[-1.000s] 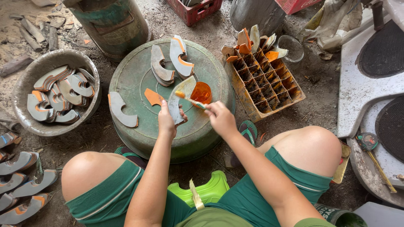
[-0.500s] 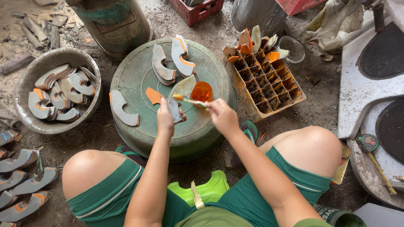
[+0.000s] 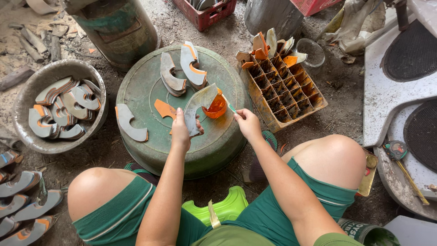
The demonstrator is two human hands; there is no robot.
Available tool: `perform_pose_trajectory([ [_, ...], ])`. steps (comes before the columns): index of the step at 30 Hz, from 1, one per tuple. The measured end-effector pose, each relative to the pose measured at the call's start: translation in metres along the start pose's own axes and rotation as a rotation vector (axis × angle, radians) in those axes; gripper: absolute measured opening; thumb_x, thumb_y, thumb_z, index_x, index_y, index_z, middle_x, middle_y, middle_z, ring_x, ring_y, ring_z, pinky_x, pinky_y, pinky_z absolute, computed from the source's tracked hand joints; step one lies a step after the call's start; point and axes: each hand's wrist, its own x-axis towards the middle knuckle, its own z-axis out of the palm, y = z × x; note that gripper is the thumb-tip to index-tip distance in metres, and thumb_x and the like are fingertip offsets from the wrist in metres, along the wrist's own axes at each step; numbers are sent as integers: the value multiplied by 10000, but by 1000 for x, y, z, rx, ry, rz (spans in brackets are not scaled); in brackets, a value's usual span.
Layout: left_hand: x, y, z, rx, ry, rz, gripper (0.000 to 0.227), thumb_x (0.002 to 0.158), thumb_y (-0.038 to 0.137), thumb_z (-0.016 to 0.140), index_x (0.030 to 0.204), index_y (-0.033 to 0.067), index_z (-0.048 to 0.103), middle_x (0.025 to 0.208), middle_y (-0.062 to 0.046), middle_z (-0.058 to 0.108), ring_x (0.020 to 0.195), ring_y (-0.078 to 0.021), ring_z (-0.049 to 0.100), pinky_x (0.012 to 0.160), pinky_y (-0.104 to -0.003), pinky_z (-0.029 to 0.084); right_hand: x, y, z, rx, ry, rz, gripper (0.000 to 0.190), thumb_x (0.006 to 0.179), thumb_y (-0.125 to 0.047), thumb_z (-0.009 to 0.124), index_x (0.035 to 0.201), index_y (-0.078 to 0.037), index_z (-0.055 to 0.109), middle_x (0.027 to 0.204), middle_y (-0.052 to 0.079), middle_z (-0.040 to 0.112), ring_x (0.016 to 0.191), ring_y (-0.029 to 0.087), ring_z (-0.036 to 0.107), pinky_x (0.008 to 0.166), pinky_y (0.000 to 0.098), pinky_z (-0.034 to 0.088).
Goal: The person paints curved metal pieces orange using a small brush. They dip the brush into an orange container, apply paint to each piece, and place the finished items into a cardboard crate.
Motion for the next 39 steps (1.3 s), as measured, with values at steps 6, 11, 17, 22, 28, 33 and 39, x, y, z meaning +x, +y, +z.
perform_pose_trajectory([
  [6, 4, 0, -1, 67, -7, 50, 655, 1082, 524, 267, 991, -39, 589, 645, -101, 583, 523, -236, 597, 522, -396, 540, -12, -15, -3, 519, -329, 478, 246, 1052, -227, 543, 1156, -51, 680, 855, 18, 637, 527, 35, 435, 432, 197, 315],
  [11, 7, -7, -3, 102, 5, 66, 674, 1076, 543, 266, 990, -41, 592, 645, -99, 584, 519, -236, 600, 514, -392, 544, -13, -30, -10, 763, -325, 538, 264, 1056, -208, 506, 1162, -37, 677, 833, 7, 575, 506, 34, 386, 413, 186, 297],
  [17, 7, -4, -5, 60, 15, 35, 712, 1066, 589, 258, 992, -39, 586, 637, -100, 573, 518, -235, 594, 516, -389, 541, -19, -44, -10, 385, -157, 22, 223, 1037, -202, 601, 1159, -41, 695, 919, 30, 671, 698, 66, 552, 616, 227, 471],
  [22, 2, -1, 1, 35, 5, -19, 733, 1057, 607, 271, 1017, -48, 598, 659, -98, 576, 536, -238, 596, 535, -396, 547, -36, -48, 1, -208, -31, -282, 194, 981, -212, 666, 1104, -63, 684, 1015, 62, 695, 834, 153, 653, 744, 337, 532],
  [28, -8, 9, 5, 1, 2, -14, 714, 1048, 600, 294, 1028, -44, 600, 667, -103, 583, 550, -241, 594, 549, -408, 554, -5, -18, -5, 25, 50, 27, 210, 996, -233, 626, 1102, -61, 684, 923, 31, 728, 730, 105, 622, 660, 313, 505],
  [33, -5, 31, 11, 41, -61, 5, 723, 1057, 609, 282, 1034, -42, 595, 680, -106, 590, 565, -242, 598, 575, -405, 563, -3, -5, 4, 131, -275, 323, 246, 1043, -223, 566, 1160, -61, 711, 915, -5, 721, 644, 60, 542, 562, 271, 448],
  [39, 8, 75, 16, 149, -67, -63, 840, 1003, 704, 225, 1046, -45, 604, 694, -100, 609, 591, -244, 634, 600, -402, 591, -13, -46, -13, 289, 7, -130, 205, 1044, -185, 613, 1171, -51, 701, 945, 23, 693, 766, 95, 587, 697, 274, 509],
])
